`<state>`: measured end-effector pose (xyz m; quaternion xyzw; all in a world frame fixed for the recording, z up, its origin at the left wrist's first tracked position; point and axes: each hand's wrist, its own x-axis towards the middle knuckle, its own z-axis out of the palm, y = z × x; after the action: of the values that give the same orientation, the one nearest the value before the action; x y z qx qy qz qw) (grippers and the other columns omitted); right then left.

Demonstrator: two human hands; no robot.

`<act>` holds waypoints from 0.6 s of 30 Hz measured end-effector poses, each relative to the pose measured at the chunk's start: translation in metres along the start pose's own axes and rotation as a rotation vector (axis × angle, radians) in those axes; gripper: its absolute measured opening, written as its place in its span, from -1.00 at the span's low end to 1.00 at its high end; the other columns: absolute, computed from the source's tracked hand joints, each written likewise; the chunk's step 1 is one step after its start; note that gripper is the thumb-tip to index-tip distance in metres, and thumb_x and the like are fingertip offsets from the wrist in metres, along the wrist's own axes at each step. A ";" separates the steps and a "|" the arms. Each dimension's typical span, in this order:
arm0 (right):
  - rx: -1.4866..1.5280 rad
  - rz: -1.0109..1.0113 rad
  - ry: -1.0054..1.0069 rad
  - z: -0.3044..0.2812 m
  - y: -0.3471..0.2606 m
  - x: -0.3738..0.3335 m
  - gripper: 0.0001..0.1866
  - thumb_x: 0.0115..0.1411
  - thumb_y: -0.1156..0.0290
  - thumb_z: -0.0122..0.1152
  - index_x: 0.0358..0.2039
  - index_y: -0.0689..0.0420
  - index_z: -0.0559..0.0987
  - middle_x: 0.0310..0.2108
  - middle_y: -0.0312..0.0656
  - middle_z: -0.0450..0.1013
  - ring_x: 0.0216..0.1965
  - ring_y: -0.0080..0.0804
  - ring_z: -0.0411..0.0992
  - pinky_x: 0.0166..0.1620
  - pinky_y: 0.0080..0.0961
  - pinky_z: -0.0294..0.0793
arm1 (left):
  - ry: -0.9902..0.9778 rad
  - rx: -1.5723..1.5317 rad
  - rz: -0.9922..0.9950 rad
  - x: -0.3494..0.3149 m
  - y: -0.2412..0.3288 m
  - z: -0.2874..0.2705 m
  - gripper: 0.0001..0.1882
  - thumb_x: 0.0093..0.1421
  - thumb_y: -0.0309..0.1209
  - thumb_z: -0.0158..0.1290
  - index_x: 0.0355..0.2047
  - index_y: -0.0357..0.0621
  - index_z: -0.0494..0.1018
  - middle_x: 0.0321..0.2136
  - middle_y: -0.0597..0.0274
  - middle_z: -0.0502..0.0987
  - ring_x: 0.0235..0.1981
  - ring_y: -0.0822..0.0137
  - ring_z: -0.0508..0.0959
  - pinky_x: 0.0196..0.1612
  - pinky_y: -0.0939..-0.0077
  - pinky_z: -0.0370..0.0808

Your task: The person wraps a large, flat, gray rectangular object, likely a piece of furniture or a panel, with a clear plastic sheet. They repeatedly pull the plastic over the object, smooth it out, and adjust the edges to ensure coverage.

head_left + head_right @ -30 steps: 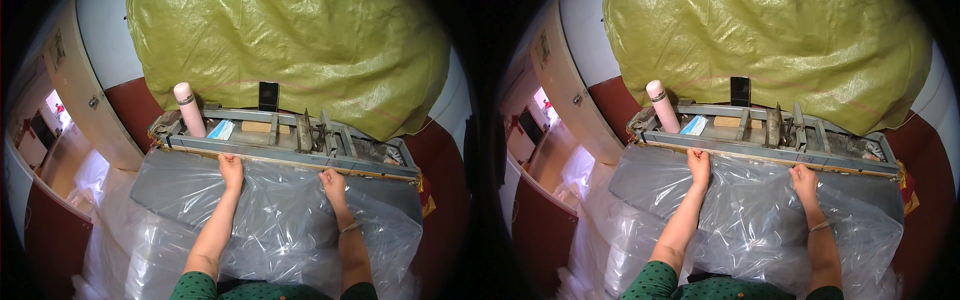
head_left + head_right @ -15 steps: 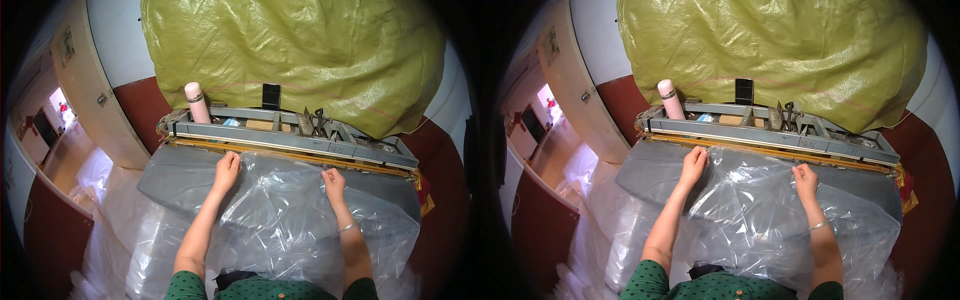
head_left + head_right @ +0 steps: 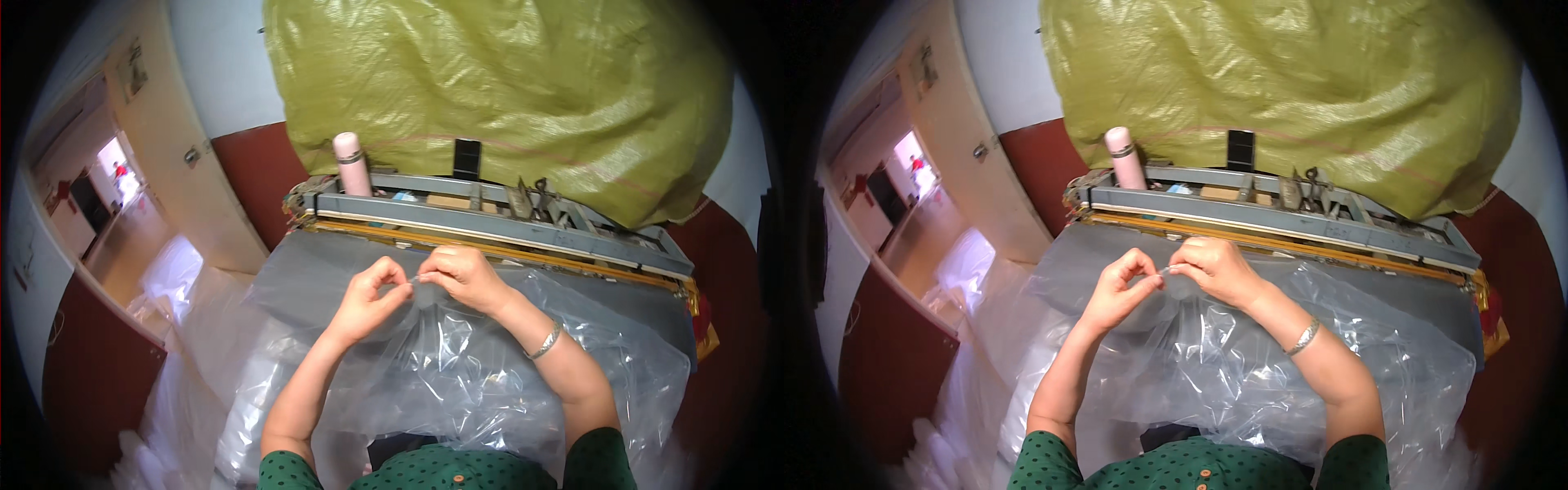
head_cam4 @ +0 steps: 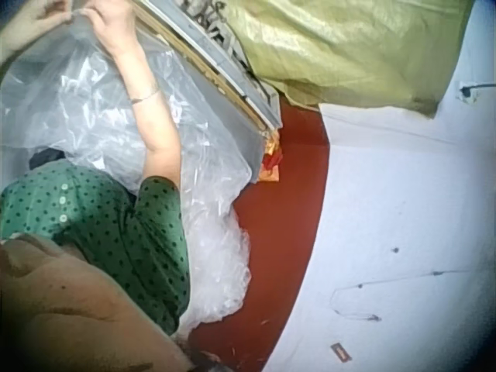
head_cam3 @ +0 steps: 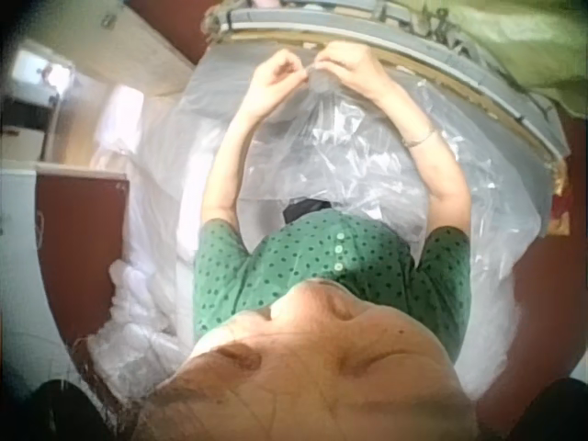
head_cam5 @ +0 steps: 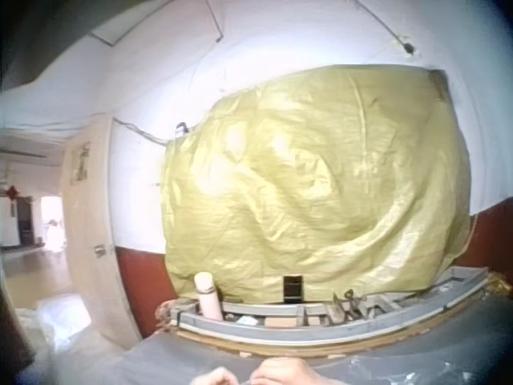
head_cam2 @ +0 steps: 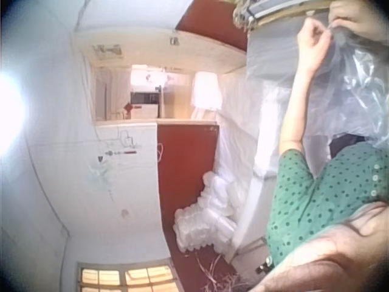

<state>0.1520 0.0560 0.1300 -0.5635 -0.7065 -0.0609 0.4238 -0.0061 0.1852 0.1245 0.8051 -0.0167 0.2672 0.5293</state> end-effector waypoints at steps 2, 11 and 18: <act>0.100 0.083 0.044 0.015 -0.005 0.000 -0.88 0.02 0.43 0.18 -0.47 0.21 0.48 -0.54 -0.19 0.42 -0.49 -0.32 0.41 -0.41 -0.47 0.36 | 0.029 0.158 0.054 -0.006 0.003 -0.011 -0.85 -0.01 -0.57 0.07 -0.55 -0.20 0.28 -0.52 0.31 0.40 -0.42 0.48 0.40 -0.30 0.61 0.34; 1.092 0.617 0.154 0.050 -0.020 -0.024 -0.87 0.20 0.41 0.03 -0.31 0.20 0.45 -0.58 -0.42 0.34 -0.60 -0.77 0.23 -0.56 -0.82 0.17 | 0.335 0.713 0.371 -0.015 -0.002 0.015 -0.80 -0.05 -0.46 0.11 -0.44 -0.15 0.30 -0.62 0.19 0.40 -0.56 0.17 0.48 -0.52 0.32 0.40; 0.232 0.246 0.344 0.059 0.012 -0.020 -0.80 0.18 0.45 0.02 -0.49 0.28 0.52 -0.49 -0.30 0.38 -0.46 -0.54 0.33 -0.34 -0.69 0.31 | 0.337 0.718 0.330 -0.015 -0.027 0.016 -0.58 -0.12 -0.39 0.16 -0.24 -0.16 0.30 -0.26 0.09 0.41 -0.13 0.10 0.39 -0.17 0.26 0.35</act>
<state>0.1308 0.0787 0.0749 -0.5743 -0.5523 -0.0223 0.6038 -0.0033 0.1794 0.0901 0.8700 0.0357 0.4647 0.1609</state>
